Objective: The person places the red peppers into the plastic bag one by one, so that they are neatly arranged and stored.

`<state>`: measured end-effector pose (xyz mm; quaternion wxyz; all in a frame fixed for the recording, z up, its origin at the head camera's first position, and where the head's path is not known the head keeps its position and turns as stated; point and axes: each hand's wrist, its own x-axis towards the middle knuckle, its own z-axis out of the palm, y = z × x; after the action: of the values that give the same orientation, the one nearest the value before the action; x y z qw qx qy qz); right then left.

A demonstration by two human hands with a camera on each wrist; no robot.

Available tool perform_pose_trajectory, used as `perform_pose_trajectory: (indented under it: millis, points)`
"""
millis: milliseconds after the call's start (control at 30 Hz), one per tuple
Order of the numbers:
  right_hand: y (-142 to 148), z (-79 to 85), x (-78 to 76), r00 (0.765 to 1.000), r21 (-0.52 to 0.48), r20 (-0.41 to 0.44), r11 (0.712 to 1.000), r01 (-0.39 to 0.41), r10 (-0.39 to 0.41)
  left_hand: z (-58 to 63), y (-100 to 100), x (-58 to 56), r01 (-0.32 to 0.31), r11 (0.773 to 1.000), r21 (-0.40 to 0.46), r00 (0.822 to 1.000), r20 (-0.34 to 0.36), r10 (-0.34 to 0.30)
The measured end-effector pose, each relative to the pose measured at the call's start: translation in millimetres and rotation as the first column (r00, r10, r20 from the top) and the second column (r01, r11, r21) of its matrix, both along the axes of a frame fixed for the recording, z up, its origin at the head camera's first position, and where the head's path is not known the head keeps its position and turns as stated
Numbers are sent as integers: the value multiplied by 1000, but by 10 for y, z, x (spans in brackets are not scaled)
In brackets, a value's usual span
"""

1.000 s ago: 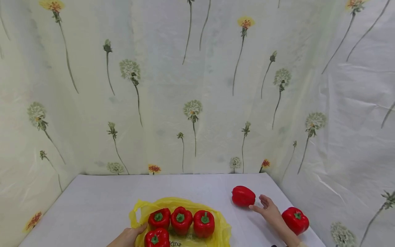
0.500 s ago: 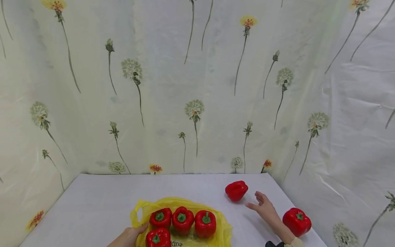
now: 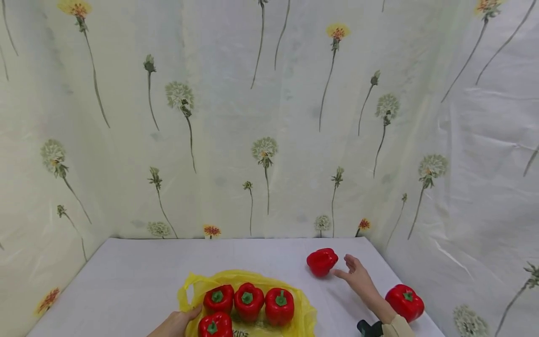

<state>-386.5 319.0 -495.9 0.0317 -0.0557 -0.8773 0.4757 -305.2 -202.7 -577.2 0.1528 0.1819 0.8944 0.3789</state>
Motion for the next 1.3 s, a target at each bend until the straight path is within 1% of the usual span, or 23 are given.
perform_pose_trajectory:
  millis: [133, 233, 333, 367, 400, 467, 533, 567, 600, 633, 667, 767, 800, 833, 900, 1033, 1067, 1167, 1267, 1300]
  points:
    - [-63, 87, -90, 1000, -12, -31, 1000, 3, -3, -18, 10, -29, 6, 1000, -1, 1000, 6, -6]
    - [-108, 157, -168, 999, -17, -32, 1000, -19, 19, -30, 8, -59, 4, 1000, 8, 999, 46, -4]
    - [-138, 228, -265, 999, -17, -26, 999, -43, 42, -40, 0, -79, -13, 999, 35, 994, 108, 9]
    - [-140, 251, -299, 998, -15, -22, 998, -60, 59, -45, 3, -87, -12, 999, 33, 994, 107, 9]
    - [-147, 274, -332, 997, -6, -20, 998, -69, 69, -48, 5, -91, -8, 999, 34, 995, 99, 5]
    - [-160, 312, -395, 996, 11, -14, 996, -87, 87, -50, 17, -101, -1, 1000, 9, 997, 73, 0]
    - [-188, 345, -446, 994, 39, -9, 993, -111, 111, -13, 38, -75, 11, 1000, 9, 999, 33, -11]
    - [-204, 354, -471, 992, 54, -3, 991, -122, 123, 146, 92, 21, 19, 1000, 2, 1000, -4, -19]
    - [-224, 359, -494, 991, 68, 3, 989, -131, 131, 143, 96, 24, 26, 1000, 3, 999, -23, -26]
    - [-241, 360, -517, 991, 85, 8, 987, -136, 136, 145, 102, 32, 22, 1000, 9, 999, -23, -22]
    - [-255, 355, -537, 990, 105, 15, 985, -140, 139, 151, 109, 38, 17, 1000, 6, 999, -39, -16]
    - [-271, 328, -581, 989, 168, 37, 974, -150, 146, 87, 100, -8, 16, 999, -30, 999, -50, -17]
    - [-266, 316, -592, 988, 193, 41, 969, -155, 150, -69, 54, -103, 15, 999, -46, 999, -45, -17]
    - [-257, 307, -597, 987, 217, 45, 963, -160, 153, -53, 59, -97, 9, 999, -42, 1000, -26, -10]
    - [-228, 288, -603, 985, 254, 58, 952, -172, 163, -31, 66, -80, 24, 999, -36, 999, -36, -25]
    - [-146, 251, -589, 983, 305, 97, 935, -181, 158, 114, 106, 35, 36, 999, 17, 998, -59, -35]
    - [-122, 240, -583, 982, 312, 109, 933, -181, 154, 128, 107, 46, 40, 999, 20, 997, -64, -38]
    - [-59, 225, -546, 979, 326, 138, 927, -186, 148, 139, 100, 48, 22, 999, 44, 1000, -6, -21]
    - [-6, 212, -508, 974, 335, 167, 920, -201, 152, 77, 62, -10, -12, 998, 62, 996, 84, 7]
    - [7, 210, -492, 972, 337, 179, 918, -208, 154, 64, 53, -21, -18, 998, 61, 995, 95, 12]
